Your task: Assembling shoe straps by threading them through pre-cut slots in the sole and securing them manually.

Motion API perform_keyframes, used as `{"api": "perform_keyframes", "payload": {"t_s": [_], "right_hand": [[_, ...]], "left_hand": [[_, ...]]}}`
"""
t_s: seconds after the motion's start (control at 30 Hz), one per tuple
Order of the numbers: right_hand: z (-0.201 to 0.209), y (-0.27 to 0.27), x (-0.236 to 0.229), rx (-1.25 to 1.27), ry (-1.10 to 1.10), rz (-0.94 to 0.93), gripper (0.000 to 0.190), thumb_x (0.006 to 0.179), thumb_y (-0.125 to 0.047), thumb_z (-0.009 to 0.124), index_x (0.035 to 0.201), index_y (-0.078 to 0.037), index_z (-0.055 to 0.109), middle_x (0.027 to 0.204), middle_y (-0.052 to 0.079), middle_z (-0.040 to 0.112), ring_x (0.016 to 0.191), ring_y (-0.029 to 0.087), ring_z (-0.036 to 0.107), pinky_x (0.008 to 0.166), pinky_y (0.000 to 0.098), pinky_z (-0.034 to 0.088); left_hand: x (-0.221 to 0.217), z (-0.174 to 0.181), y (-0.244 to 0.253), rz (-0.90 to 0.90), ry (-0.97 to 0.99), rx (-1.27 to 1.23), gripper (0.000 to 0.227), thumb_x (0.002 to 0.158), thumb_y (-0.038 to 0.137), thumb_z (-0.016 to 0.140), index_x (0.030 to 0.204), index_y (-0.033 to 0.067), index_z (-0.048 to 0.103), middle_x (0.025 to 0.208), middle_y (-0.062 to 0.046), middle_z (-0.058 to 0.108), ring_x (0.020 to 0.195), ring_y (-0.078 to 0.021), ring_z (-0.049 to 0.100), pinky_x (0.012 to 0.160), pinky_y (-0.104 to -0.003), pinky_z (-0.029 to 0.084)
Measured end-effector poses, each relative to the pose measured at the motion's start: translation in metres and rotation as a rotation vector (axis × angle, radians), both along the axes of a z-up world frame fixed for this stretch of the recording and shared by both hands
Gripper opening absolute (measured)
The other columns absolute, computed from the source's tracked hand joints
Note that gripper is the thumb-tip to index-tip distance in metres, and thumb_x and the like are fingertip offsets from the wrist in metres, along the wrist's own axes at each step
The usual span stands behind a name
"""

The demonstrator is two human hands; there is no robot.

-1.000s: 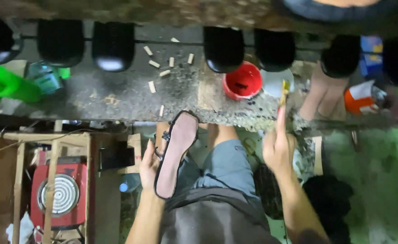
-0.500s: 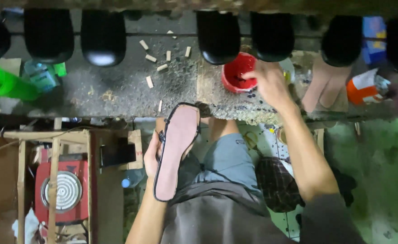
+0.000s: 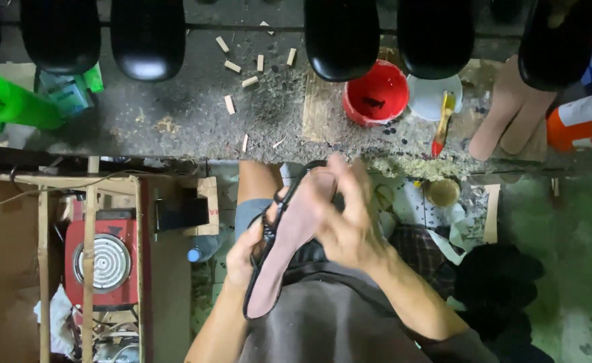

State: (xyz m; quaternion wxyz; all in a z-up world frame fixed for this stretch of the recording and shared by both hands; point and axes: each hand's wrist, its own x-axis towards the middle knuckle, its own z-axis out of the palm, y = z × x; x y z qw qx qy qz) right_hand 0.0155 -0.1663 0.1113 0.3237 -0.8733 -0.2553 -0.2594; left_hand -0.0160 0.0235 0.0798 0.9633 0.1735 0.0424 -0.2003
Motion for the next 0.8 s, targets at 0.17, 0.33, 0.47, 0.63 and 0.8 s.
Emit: {"api": "perform_keyframes", "payload": {"t_s": [0.17,0.33,0.47,0.63,0.8], "right_hand": [[-0.008,-0.009,0.008,0.053,0.011,0.008,0.045,0.107,-0.043,0.04,0.138,-0.019,0.061,0.155,0.029,0.031,0.147,0.044,0.037,0.127,0.0539,0.022],[-0.017,-0.015,0.018,0.115,-0.087,0.143,0.033,0.106,-0.039,0.052,0.127,-0.022,0.07,0.163,0.016,0.024,0.154,0.031,0.022,0.133,0.0532,0.009],[-0.018,-0.017,0.018,0.121,-0.061,0.076,0.041,0.1,-0.052,0.048,0.128,-0.031,0.069,0.154,0.025,0.036,0.144,0.035,0.039,0.124,0.056,0.019],[-0.027,-0.021,0.025,0.088,-0.123,0.028,0.041,0.103,-0.047,0.047,0.136,-0.03,0.064,0.155,0.026,0.036,0.144,0.034,0.038,0.122,0.0537,0.023],[-0.03,-0.014,0.019,0.05,-0.203,0.056,0.037,0.101,-0.052,0.049,0.129,-0.037,0.067,0.148,0.019,0.048,0.138,0.029,0.046,0.122,0.0564,0.024]], "left_hand": [[0.0,0.018,0.004,-0.05,-0.094,-0.007,0.06,0.104,0.025,0.043,0.156,-0.0002,0.028,0.156,-0.02,0.036,0.143,-0.0301,0.036,0.121,-0.053,0.024],[0.004,0.017,0.006,-0.127,-0.163,0.026,0.06,0.107,0.031,0.044,0.157,0.0014,0.028,0.163,-0.016,0.028,0.152,-0.0267,0.026,0.128,-0.046,0.011],[0.01,0.017,0.0,-0.075,-0.239,0.002,0.063,0.102,0.024,0.041,0.156,-0.0057,0.026,0.146,-0.023,0.048,0.13,-0.0282,0.05,0.114,-0.047,0.032],[0.006,0.029,-0.004,-0.037,-0.246,0.115,0.062,0.097,0.018,0.04,0.152,-0.0104,0.03,0.15,-0.028,0.044,0.133,-0.0325,0.051,0.116,-0.049,0.032],[0.006,0.015,0.001,-0.04,-0.257,0.209,0.063,0.095,0.018,0.042,0.15,-0.0106,0.033,0.148,-0.028,0.047,0.13,-0.0318,0.053,0.114,-0.051,0.035]]}}
